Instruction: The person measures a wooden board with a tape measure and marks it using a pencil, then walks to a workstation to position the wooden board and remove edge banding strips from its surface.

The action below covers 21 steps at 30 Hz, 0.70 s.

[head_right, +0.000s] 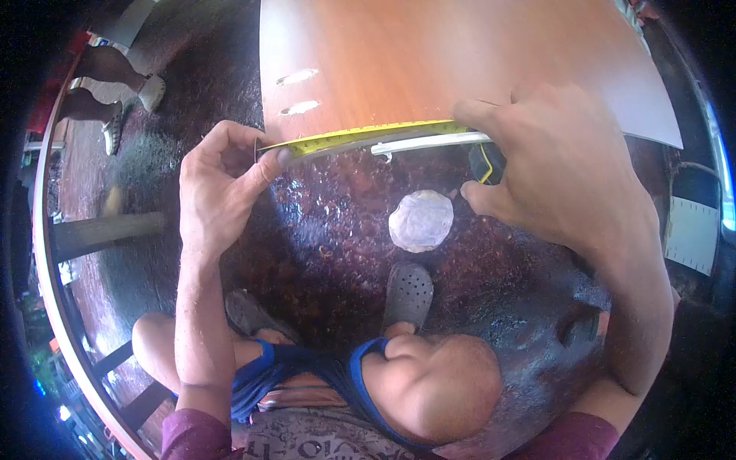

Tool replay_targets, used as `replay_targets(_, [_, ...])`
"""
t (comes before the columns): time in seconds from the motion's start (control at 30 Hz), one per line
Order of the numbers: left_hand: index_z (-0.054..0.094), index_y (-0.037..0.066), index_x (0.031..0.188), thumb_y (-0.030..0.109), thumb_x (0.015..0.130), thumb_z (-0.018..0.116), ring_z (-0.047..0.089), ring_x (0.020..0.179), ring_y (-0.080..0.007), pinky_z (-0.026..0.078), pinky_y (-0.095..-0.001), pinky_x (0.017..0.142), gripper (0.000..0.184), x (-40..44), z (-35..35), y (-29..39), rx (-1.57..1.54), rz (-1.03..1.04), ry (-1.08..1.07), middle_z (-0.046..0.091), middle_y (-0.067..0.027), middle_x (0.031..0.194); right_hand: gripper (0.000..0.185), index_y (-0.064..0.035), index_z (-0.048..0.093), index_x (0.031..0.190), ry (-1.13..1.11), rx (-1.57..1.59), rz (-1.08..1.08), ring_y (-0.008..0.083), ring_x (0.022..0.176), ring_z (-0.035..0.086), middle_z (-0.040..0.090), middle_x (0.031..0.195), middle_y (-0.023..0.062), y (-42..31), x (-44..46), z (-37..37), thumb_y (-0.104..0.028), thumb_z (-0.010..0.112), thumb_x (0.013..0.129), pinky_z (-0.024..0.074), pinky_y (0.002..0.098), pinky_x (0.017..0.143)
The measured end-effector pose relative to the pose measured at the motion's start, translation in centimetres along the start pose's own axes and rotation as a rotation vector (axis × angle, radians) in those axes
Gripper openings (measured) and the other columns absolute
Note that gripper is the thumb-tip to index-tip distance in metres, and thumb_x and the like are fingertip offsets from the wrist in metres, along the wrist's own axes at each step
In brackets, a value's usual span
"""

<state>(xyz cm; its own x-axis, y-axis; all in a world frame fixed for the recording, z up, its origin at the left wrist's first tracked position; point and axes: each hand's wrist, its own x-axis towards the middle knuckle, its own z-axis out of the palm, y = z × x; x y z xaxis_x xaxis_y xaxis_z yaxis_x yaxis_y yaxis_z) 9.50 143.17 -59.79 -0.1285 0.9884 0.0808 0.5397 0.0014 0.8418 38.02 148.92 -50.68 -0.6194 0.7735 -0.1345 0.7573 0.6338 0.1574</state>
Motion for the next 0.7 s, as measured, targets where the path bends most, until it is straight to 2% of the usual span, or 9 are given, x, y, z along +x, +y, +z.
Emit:
replay_targets(0.07, [0.066,-0.001,0.095,0.015,0.082,0.082,0.062,0.063,-0.0083,0.051,-0.0237,0.054,0.026,-0.1,0.0,0.3,-0.074,-0.052,-0.011,0.067,-0.0067,0.074,0.057,-0.0124,0.07,0.112,0.011,-0.017,-0.003,0.0242,0.06,0.055,0.053,0.066,0.0101,0.0,-0.3,0.2,-0.044,0.078,0.065,0.041,0.0402,0.061])
replay_targets(0.17, [0.066,-0.002,0.094,0.014,0.083,0.081,0.062,0.06,-0.0078,0.05,-0.0225,0.05,0.025,-0.4,0.3,-0.2,-0.095,-0.001,0.016,0.067,-0.0065,0.074,0.057,-0.0138,0.069,0.116,0.046,-0.06,-0.026,0.0243,0.06,0.055,0.054,0.068,0.0105,-0.1,-0.7,0.3,-0.043,0.077,0.067,0.041,0.0399,0.06])
replay_targets(0.27, [0.066,0.001,0.097,0.02,0.084,0.081,0.064,0.074,-0.0076,0.05,-0.0225,0.066,0.027,-0.6,0.1,0.5,-0.031,-0.069,0.005,0.071,-0.0044,0.081,0.057,-0.015,0.068,0.118,0.088,-0.067,-0.038,0.0244,0.06,0.055,0.055,0.071,0.0107,0.1,-1.0,0.7,-0.043,0.076,0.069,0.0411,0.0392,0.059])
replay_targets(0.33, [0.067,0.001,0.098,0.019,0.084,0.081,0.064,0.074,-0.0069,0.05,-0.0217,0.065,0.027,-0.6,0.3,0.2,-0.039,-0.047,0.013,0.071,-0.0043,0.08,0.057,-0.0158,0.068,0.119,0.13,-0.064,-0.045,0.0245,0.06,0.055,0.055,0.072,0.0105,0.2,-1.1,1.5,-0.042,0.076,0.07,0.041,0.0389,0.059])
replay_targets(0.53, [0.067,0.001,0.1,0.019,0.085,0.08,0.062,0.071,-0.0054,0.048,-0.0203,0.063,0.027,-0.8,0.3,0.7,0.027,-0.041,0.029,0.071,-0.0036,0.08,0.06,-0.0168,0.066,0.123,0.027,-0.1,0.008,0.0255,0.063,0.058,0.059,0.078,0.0108,-0.2,-1.3,1.3,-0.04,0.078,0.069,0.0443,0.0382,0.062])
replay_targets(0.7, [0.067,-0.001,0.102,0.017,0.086,0.08,0.061,0.071,-0.0046,0.046,-0.0196,0.062,0.027,-0.8,0.5,0.3,0.009,-0.017,0.052,0.07,-0.0019,0.078,0.062,-0.0186,0.065,0.124,0.13,-0.064,0.002,0.0297,0.066,0.06,0.06,0.08,0.0123,0.0,-1.3,1.2,-0.035,0.08,0.066,0.0457,0.0409,0.063])
